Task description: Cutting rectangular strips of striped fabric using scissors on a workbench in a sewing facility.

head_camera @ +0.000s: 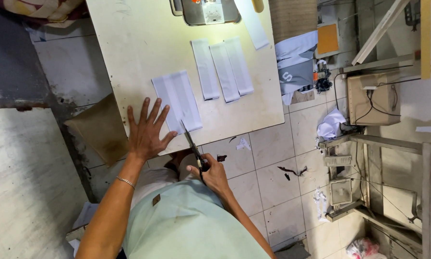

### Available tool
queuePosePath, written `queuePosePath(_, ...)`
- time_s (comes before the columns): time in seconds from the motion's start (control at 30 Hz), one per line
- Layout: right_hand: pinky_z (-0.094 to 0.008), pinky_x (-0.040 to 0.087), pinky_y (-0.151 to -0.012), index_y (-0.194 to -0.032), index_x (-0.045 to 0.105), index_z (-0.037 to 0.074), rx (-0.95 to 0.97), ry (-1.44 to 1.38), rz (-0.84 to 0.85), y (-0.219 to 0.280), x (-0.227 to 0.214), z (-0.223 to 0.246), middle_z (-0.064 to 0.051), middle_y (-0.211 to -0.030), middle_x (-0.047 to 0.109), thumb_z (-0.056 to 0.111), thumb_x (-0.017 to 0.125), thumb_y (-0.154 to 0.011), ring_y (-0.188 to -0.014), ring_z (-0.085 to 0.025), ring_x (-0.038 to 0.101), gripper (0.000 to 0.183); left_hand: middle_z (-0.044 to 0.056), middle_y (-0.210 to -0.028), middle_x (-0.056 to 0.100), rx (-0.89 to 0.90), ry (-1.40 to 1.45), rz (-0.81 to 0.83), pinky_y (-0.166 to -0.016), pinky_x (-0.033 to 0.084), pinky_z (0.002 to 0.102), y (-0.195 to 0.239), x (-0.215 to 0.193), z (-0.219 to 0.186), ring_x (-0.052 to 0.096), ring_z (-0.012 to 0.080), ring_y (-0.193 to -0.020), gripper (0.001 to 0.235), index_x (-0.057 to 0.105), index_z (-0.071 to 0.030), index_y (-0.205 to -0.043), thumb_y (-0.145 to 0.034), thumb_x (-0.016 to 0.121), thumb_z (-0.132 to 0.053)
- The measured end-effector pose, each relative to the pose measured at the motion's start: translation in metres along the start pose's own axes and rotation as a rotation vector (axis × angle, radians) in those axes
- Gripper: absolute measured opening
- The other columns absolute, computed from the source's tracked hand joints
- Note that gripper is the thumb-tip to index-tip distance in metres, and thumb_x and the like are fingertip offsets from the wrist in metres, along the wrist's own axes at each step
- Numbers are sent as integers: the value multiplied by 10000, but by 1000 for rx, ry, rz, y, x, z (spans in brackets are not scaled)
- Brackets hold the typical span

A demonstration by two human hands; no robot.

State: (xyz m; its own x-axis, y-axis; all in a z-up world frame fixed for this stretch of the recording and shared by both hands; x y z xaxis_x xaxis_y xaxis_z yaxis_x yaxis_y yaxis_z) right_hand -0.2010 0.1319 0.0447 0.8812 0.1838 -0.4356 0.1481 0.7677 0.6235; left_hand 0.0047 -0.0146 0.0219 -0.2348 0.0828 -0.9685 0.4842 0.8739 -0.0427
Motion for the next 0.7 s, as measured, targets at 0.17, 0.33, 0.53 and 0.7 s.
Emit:
queuePosePath(0.17,-383,494,-611,-1117,667,130,17,-5,-5,0,-1,3,-126,-613,640,640,833,-758,-630,-286,655,645,88,-1667,393,6,-4,-22,-1171,153,740,0,1,1,264,354,-1560,785,454,-230,-1579,-970,368,-718)
queuePosePath(0.33,-369,476,-606,-1097,678,140,28,-32,22,-2,-1,-1,-123,-593,619,631,830,-776,-608,-275,635,606,96,-1662,396,4,20,-24,-1165,143,741,0,1,2,266,362,-1559,780,449,-228,-1580,-967,392,-707)
queuePosePath(0.53,-391,470,-595,-1081,666,136,3,-18,32,-5,2,-7,-131,-572,606,650,808,-796,-598,-302,625,605,102,-1657,393,-3,43,-18,-1159,170,752,-1,-2,2,278,367,-1550,788,439,-223,-1579,-957,407,-707)
queuePosePath(0.7,-368,445,-565,-1036,679,111,-4,-63,-3,-3,5,-10,-127,-548,602,579,830,-808,-548,-266,604,542,104,-1654,397,11,50,-34,-1152,178,756,0,-3,1,279,370,-1548,790,448,-212,-1573,-960,403,-708)
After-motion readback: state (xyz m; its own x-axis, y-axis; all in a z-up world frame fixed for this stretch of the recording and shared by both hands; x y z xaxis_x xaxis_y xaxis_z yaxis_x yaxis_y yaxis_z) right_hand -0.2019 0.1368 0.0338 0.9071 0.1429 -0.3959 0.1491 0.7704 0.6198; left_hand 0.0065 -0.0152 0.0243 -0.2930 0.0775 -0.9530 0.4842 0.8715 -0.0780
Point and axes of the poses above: each hand's wrist, its own y-axis away from the middle knuckle, its own x-axis out of the palm, z = x × y, the point moved 3 cm from there along -y, towards the middle knuckle
